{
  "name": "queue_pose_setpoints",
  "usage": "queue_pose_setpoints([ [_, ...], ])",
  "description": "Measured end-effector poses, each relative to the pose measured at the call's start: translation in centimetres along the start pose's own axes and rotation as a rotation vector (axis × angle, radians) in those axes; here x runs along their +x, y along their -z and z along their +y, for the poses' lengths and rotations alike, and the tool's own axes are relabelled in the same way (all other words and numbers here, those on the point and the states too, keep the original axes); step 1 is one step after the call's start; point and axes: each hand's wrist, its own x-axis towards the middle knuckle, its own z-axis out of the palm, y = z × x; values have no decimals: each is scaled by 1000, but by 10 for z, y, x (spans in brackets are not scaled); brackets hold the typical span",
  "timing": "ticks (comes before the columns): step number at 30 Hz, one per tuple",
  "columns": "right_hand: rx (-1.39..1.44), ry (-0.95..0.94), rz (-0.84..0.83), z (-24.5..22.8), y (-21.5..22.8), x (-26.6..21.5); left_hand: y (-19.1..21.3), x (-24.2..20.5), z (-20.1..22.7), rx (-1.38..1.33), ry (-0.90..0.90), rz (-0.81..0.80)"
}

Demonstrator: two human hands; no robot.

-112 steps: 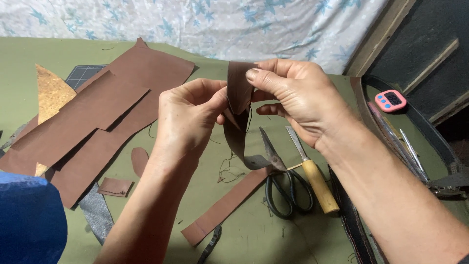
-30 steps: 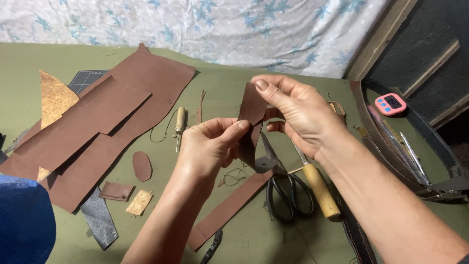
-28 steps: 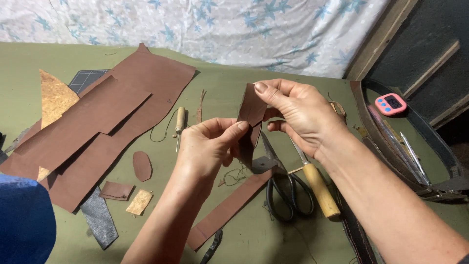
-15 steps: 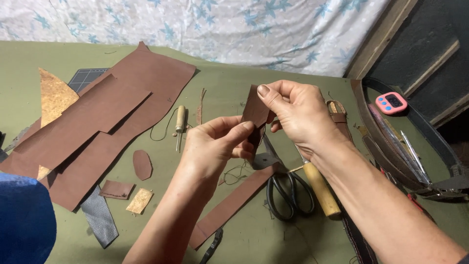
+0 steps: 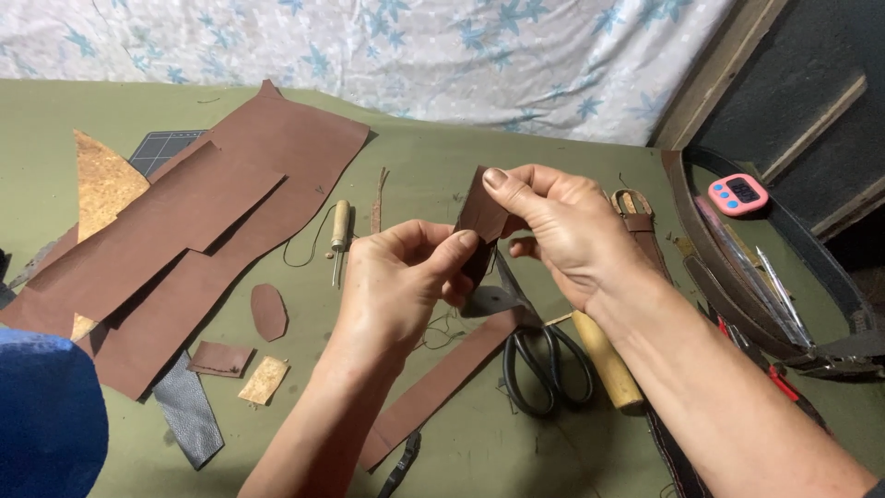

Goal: Preparing leather strips and thread for stitching, including inspection and initial threading of components.

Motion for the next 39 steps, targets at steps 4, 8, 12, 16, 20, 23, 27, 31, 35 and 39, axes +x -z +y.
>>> queue_pose_setpoints([
  [4,129,-135,-33,-9,-5,-16,-1,1,-3,0,-2,9],
  [8,151,-248,-99,-5,-10,-28,-2,-5,-3,-44,15,39],
  [12,234,-200,42,-14,-4,-31,-3,0,-19,-165,9,-25],
  [16,306,-112,133,-11,52,3,1,-2,-14,-174,21,-27],
  [20,207,-172,291,11,153,15,12,-2,-7,-202,162,-12],
  [23,347,-347,326,82,252,27,10,-7,1,-185,192,-2],
  [27,899,-610,269,131,311,-2,3,-11,-2,-149,225,-16],
  [31,818,-571,339,133,298,-5,-1,-15,-1,-138,231,-32],
  [35,678,-604,274,126,282,15,9,-16,5,-141,210,9],
  [39,604,-729,228,116,268,34,17,-18,8,-120,238,70],
])
